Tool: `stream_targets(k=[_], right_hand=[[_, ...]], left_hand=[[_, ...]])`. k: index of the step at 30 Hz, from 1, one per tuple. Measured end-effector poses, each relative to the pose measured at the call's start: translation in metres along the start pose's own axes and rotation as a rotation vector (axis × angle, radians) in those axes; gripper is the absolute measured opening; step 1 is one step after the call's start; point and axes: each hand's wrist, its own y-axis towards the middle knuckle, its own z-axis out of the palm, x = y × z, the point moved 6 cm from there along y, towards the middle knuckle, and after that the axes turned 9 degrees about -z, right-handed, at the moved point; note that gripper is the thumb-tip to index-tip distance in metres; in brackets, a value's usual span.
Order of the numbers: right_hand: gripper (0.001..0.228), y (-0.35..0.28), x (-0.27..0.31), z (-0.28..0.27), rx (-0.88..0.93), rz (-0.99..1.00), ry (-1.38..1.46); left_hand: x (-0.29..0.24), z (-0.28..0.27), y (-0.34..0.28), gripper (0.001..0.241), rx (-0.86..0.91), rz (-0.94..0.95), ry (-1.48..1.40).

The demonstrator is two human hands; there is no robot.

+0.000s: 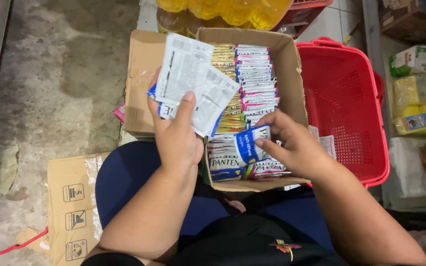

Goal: The person sorts shampoo and conditioner packets into a cardboard box and a red plastic basket by hand, organizing the packets by brand and color.

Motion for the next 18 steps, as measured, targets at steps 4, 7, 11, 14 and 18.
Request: stream_targets(k=[4,7,11,14,18], right_hand=[[0.028,0.014,0.017,0.028,0.144,-0.267,-0.231],[0.038,0.019,0.009,0.059,0.295,-0.183,-0.329],[0.048,0.015,-0.013,0.084,0.423,0.089,-0.363],[0.040,0.015,-0.017,0.084,0.404,-0.104,-0.528],[0.041,0.016,-0.023,0.088,0.380,-0.272,-0.688]], left_hand=[[0.002,0.000,-0.002,0.065,-0.014,-0.036,-0.021],[0.001,0.001,-0.003,0.065,0.007,-0.044,-0.046],[0.001,0.003,-0.004,0.064,0.003,-0.057,-0.039],[0.002,0.003,-0.005,0.064,-0.009,-0.086,-0.049],[0.006,0.006,-0.005,0.063,0.025,-0.105,-0.027]])
